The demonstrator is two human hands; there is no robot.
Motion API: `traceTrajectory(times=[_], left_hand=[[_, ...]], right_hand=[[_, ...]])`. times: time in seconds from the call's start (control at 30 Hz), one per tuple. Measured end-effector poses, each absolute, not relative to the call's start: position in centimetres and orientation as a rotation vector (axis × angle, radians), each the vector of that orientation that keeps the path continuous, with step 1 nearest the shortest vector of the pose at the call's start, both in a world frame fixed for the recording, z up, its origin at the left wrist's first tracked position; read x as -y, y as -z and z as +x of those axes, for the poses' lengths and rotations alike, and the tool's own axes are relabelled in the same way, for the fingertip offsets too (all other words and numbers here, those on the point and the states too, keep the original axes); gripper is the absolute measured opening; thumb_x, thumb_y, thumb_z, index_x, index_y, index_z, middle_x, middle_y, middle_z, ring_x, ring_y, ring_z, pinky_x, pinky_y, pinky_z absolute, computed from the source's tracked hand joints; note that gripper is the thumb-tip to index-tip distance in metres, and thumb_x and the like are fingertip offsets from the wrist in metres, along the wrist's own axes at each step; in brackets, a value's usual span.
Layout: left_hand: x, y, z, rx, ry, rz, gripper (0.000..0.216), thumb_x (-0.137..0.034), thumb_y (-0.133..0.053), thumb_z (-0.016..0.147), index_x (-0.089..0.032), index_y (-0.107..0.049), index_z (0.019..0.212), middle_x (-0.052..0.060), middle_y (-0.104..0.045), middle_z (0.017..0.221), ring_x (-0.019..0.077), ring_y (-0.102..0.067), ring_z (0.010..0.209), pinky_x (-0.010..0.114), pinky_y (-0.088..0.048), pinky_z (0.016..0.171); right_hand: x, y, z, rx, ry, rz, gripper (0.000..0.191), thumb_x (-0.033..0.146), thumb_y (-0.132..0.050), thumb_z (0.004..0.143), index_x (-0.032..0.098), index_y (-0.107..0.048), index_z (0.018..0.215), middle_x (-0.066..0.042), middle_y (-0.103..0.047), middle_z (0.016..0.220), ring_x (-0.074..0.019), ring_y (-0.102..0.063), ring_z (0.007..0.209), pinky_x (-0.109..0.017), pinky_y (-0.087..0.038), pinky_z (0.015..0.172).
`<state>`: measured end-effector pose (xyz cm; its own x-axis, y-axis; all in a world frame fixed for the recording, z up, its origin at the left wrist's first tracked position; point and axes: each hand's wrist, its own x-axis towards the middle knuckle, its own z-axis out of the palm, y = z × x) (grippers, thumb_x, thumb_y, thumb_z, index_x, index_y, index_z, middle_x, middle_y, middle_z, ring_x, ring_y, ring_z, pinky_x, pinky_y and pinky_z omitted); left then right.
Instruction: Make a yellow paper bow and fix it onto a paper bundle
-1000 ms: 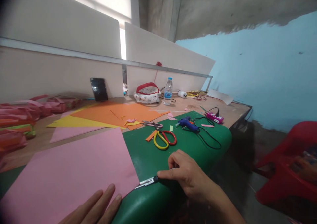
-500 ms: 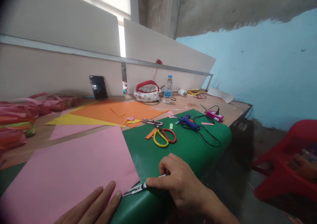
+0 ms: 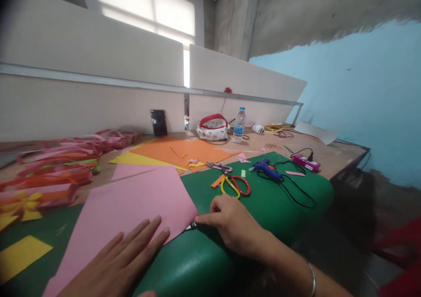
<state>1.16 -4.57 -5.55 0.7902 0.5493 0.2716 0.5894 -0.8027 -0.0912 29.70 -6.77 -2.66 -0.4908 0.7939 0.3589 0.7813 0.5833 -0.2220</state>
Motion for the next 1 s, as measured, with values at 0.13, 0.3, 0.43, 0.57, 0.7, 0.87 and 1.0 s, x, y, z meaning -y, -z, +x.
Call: traceTrajectory(times=[0.13,0.3,0.43,0.57,0.7,0.87,1.0], left_hand=[[4.4,2.4,3.1,1.249,0.119,-2.882,0.072,-0.069,-0.031,0.082,-0.026,-0.034,0.139,0.010,-0.031,0.146,0.0336,-0.034,0.133,0.057,-0.037,0.102],[2.1,0.1,3.6,1.205,0.094,-2.980,0.064,-0.066,-0.024,0.085,-0.031,-0.035,0.138,0.008,-0.033,0.147,0.0310,-0.033,0.134,0.054,-0.037,0.102],[-0.3,-0.2,2.5,1.022,0.220,-3.016,0.046,-0.056,-0.029,0.090,-0.041,-0.042,0.132,-0.001,-0.037,0.146,0.0266,-0.031,0.136,0.054,-0.032,0.107],[-0.6,1.1,2.0,1.085,0.278,-3.008,0.041,-0.053,-0.031,0.091,-0.044,-0.042,0.129,-0.002,-0.039,0.145,0.0284,-0.033,0.135,0.059,-0.030,0.105],[0.1,2.2,2.1,1.132,0.329,-3.006,0.038,-0.052,-0.029,0.092,-0.046,-0.039,0.129,-0.004,-0.038,0.145,0.0258,-0.034,0.135,0.057,-0.028,0.107],[0.2,2.1,2.1,1.159,0.288,-2.985,0.041,-0.056,-0.025,0.091,-0.047,-0.038,0.129,-0.006,-0.035,0.146,0.0244,-0.032,0.136,0.057,-0.027,0.108],[0.3,2.0,2.2,1.156,0.289,-2.969,0.042,-0.058,-0.028,0.090,-0.047,-0.039,0.129,-0.005,-0.036,0.145,0.0254,-0.033,0.136,0.058,-0.028,0.108]], right_hand=[[4.4,2.1,30.8,2.452,-0.013,-1.221,0.034,0.013,-0.047,0.092,0.031,-0.067,0.112,-0.002,-0.051,0.081,-0.0133,-0.046,0.072,-0.025,-0.036,0.063],[4.0,2.0,32.3,2.463,0.016,-1.228,0.036,0.011,-0.042,0.093,0.028,-0.065,0.116,-0.003,-0.051,0.081,-0.0135,-0.047,0.072,-0.026,-0.039,0.064],[4.9,2.3,32.5,2.445,0.030,-1.242,0.038,0.011,-0.040,0.094,0.030,-0.067,0.112,-0.004,-0.053,0.083,-0.0134,-0.049,0.075,-0.026,-0.039,0.065],[5.3,2.5,31.7,2.414,-0.020,-1.210,0.035,0.013,-0.042,0.094,0.029,-0.068,0.109,-0.003,-0.053,0.084,-0.0134,-0.049,0.076,-0.026,-0.040,0.066],[5.3,2.7,30.7,2.425,-0.054,-1.188,0.035,0.014,-0.041,0.095,0.031,-0.064,0.115,-0.003,-0.051,0.085,-0.0135,-0.048,0.076,-0.025,-0.041,0.067],[5.4,2.6,30.0,2.446,-0.109,-1.229,0.029,0.019,-0.044,0.096,0.032,-0.063,0.113,-0.001,-0.048,0.082,-0.0140,-0.046,0.075,-0.026,-0.039,0.067],[5.7,2.3,29.8,2.449,-0.173,-1.238,0.029,0.021,-0.043,0.096,0.033,-0.063,0.112,0.000,-0.046,0.082,-0.0142,-0.044,0.075,-0.026,-0.037,0.066]])
